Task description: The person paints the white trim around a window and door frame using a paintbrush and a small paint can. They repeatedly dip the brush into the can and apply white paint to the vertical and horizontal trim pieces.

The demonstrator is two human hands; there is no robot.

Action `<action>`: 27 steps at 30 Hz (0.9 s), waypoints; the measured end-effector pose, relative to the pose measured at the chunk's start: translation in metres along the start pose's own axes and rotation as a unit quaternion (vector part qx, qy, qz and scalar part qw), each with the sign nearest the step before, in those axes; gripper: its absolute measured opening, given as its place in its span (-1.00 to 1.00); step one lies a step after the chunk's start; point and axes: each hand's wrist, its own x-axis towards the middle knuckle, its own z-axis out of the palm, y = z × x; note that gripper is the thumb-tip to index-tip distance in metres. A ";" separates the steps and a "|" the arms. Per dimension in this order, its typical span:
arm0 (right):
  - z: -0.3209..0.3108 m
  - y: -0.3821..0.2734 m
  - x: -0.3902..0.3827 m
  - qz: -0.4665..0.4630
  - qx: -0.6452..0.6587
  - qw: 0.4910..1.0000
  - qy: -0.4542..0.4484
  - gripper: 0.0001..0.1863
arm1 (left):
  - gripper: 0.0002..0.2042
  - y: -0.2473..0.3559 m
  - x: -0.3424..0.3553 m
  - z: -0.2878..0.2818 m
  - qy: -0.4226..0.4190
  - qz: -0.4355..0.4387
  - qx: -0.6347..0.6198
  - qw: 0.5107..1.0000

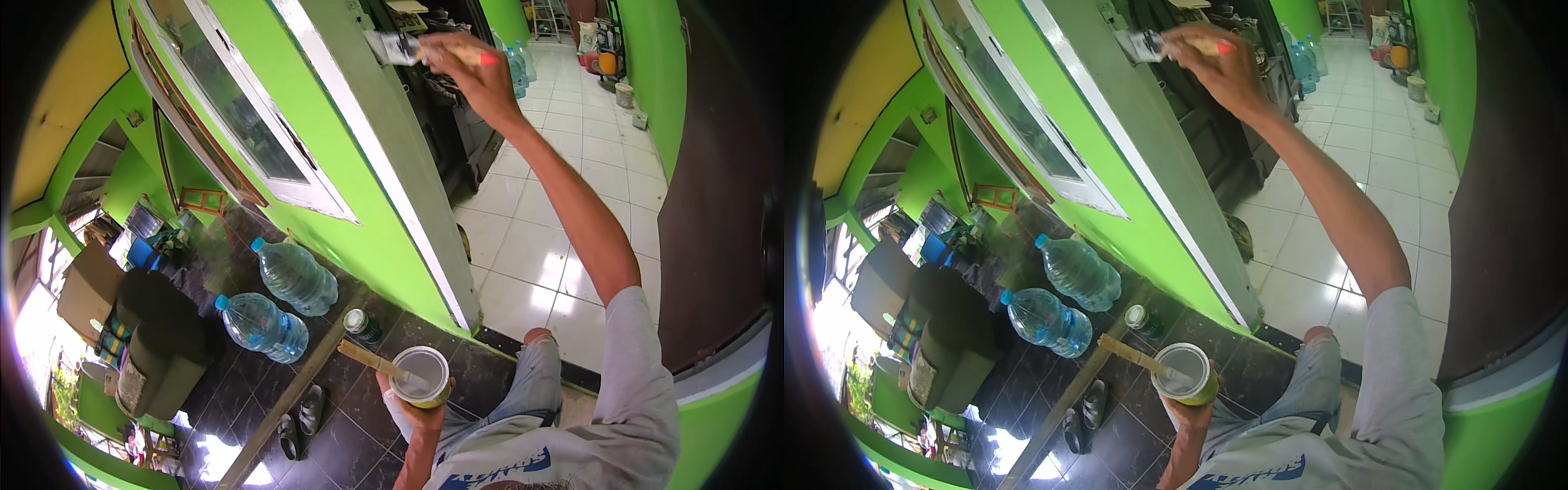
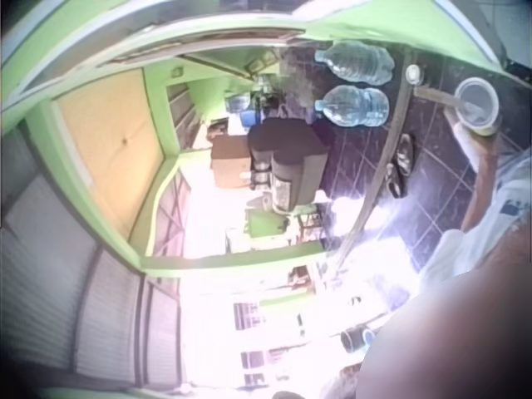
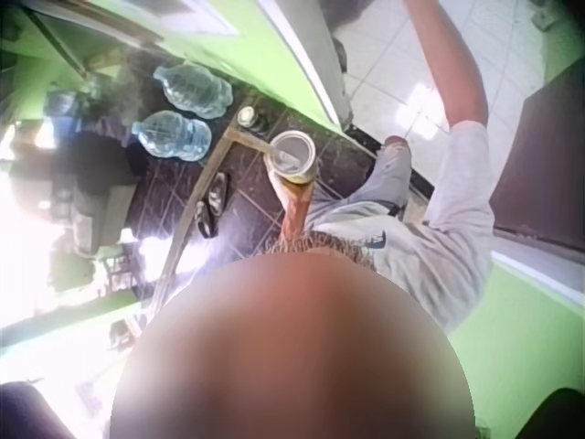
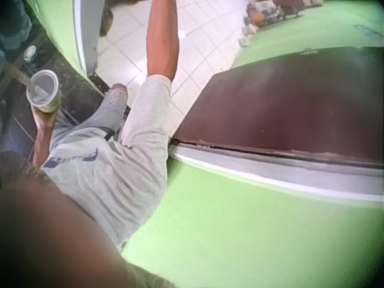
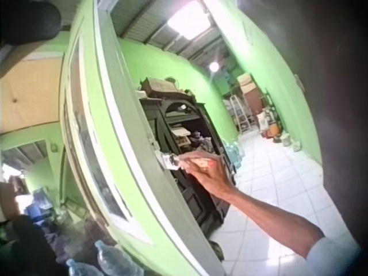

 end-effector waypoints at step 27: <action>0.048 -0.050 -0.040 -0.206 -0.190 0.960 0.006 -0.62 | -0.31 -0.006 0.004 -0.016 0.038 -0.047 -0.033 0.998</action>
